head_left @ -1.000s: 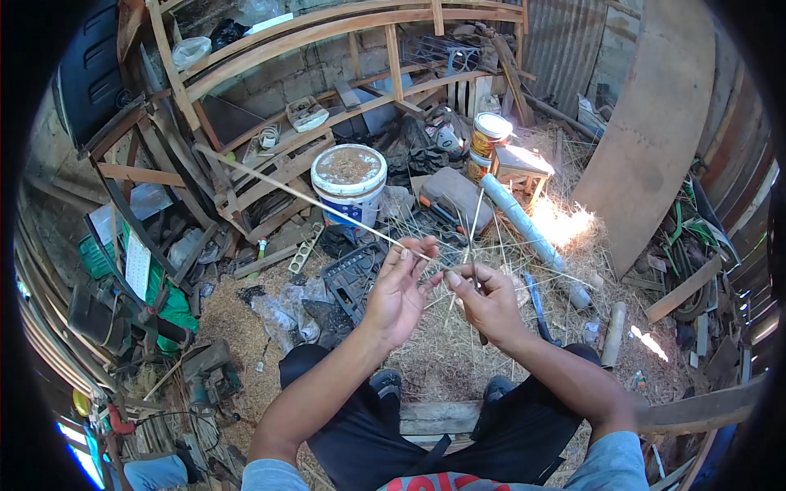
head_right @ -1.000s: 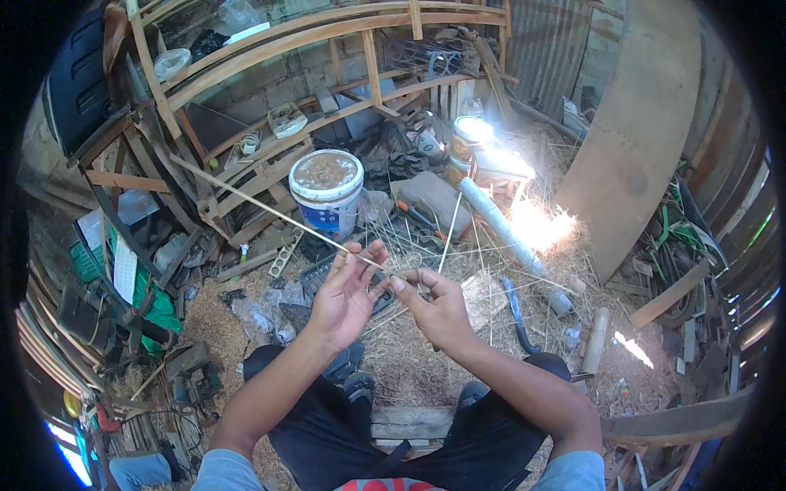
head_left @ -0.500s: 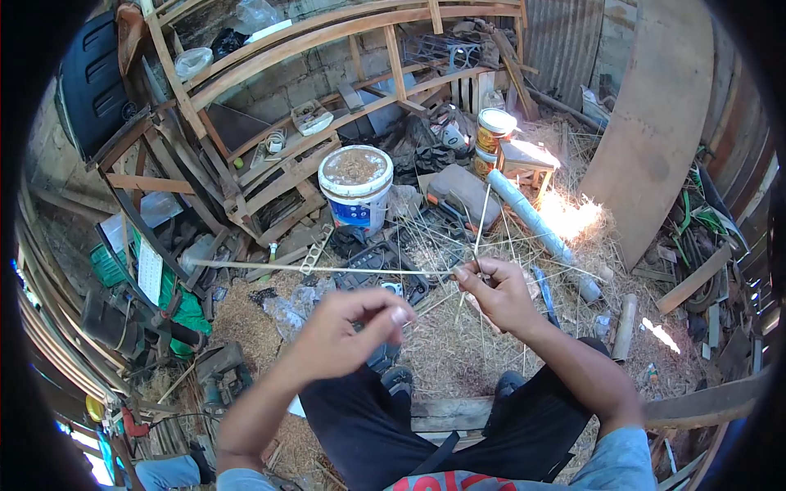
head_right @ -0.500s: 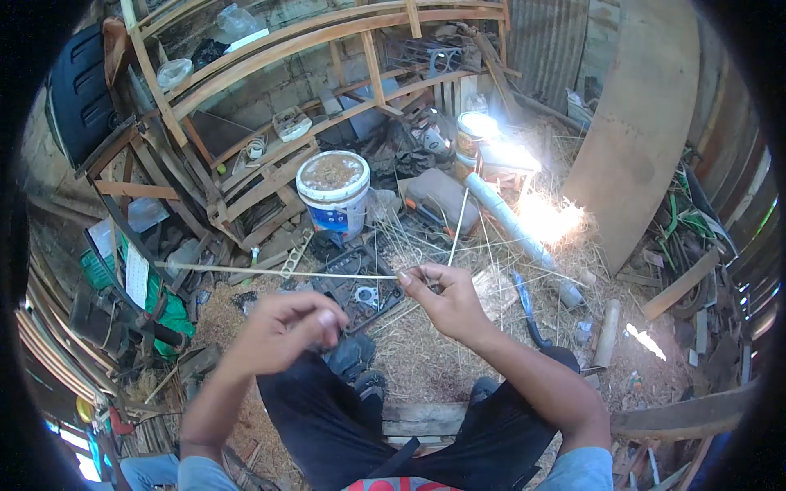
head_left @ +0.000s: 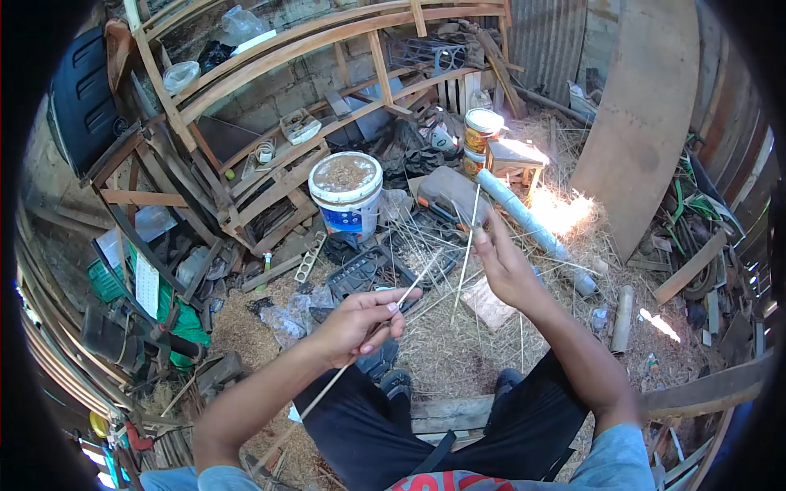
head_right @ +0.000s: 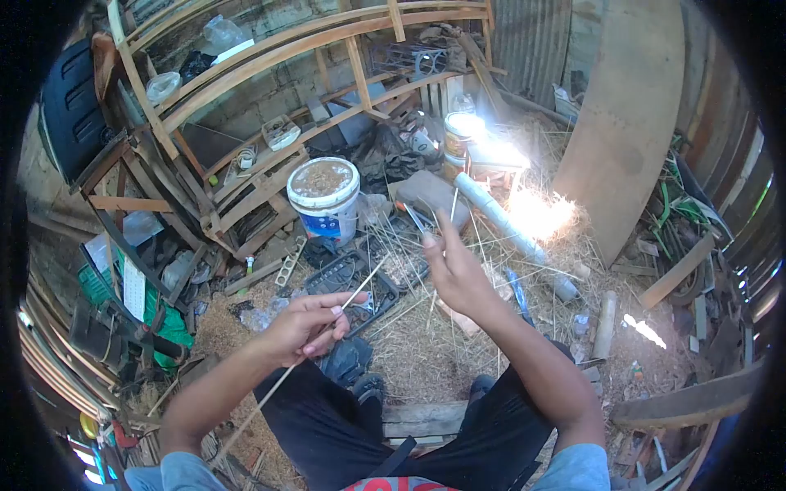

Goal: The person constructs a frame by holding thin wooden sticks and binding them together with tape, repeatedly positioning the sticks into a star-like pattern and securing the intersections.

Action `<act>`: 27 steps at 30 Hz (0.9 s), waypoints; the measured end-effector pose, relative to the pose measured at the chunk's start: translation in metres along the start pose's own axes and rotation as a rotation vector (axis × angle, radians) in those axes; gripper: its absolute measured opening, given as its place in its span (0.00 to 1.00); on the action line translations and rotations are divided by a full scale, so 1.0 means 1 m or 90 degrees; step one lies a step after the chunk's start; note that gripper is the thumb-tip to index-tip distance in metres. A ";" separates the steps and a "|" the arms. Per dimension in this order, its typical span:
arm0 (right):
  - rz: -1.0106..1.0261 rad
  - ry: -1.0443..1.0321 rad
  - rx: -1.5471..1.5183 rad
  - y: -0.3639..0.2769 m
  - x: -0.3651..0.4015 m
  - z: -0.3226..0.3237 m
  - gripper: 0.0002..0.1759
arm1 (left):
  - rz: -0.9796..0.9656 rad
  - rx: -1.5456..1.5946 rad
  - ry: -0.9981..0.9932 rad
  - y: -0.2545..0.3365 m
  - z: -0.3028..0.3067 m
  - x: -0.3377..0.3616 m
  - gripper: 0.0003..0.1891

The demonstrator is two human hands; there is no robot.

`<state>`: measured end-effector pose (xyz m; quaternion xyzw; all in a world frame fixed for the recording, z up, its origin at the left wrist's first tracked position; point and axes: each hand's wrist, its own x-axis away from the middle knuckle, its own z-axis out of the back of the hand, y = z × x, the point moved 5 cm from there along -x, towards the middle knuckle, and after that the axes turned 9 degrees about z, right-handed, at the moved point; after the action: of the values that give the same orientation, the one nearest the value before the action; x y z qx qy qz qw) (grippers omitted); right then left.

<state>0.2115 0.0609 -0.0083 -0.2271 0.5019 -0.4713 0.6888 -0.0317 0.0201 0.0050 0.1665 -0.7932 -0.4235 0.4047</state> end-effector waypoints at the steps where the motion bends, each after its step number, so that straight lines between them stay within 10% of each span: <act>1: 0.015 0.005 0.001 -0.002 -0.002 0.006 0.26 | -0.009 0.033 -0.002 -0.001 -0.002 -0.005 0.23; 13: 0.170 -0.310 0.097 -0.046 0.020 -0.027 0.32 | -0.065 0.298 -0.057 -0.013 -0.007 -0.043 0.29; 27: 0.329 -0.246 0.221 -0.046 0.030 -0.047 0.38 | -0.059 0.428 -0.176 -0.020 -0.005 -0.030 0.29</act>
<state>0.1516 0.0216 -0.0050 -0.0574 0.3160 -0.3085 0.8954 -0.0110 0.0236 -0.0243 0.2671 -0.9269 -0.1757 0.1967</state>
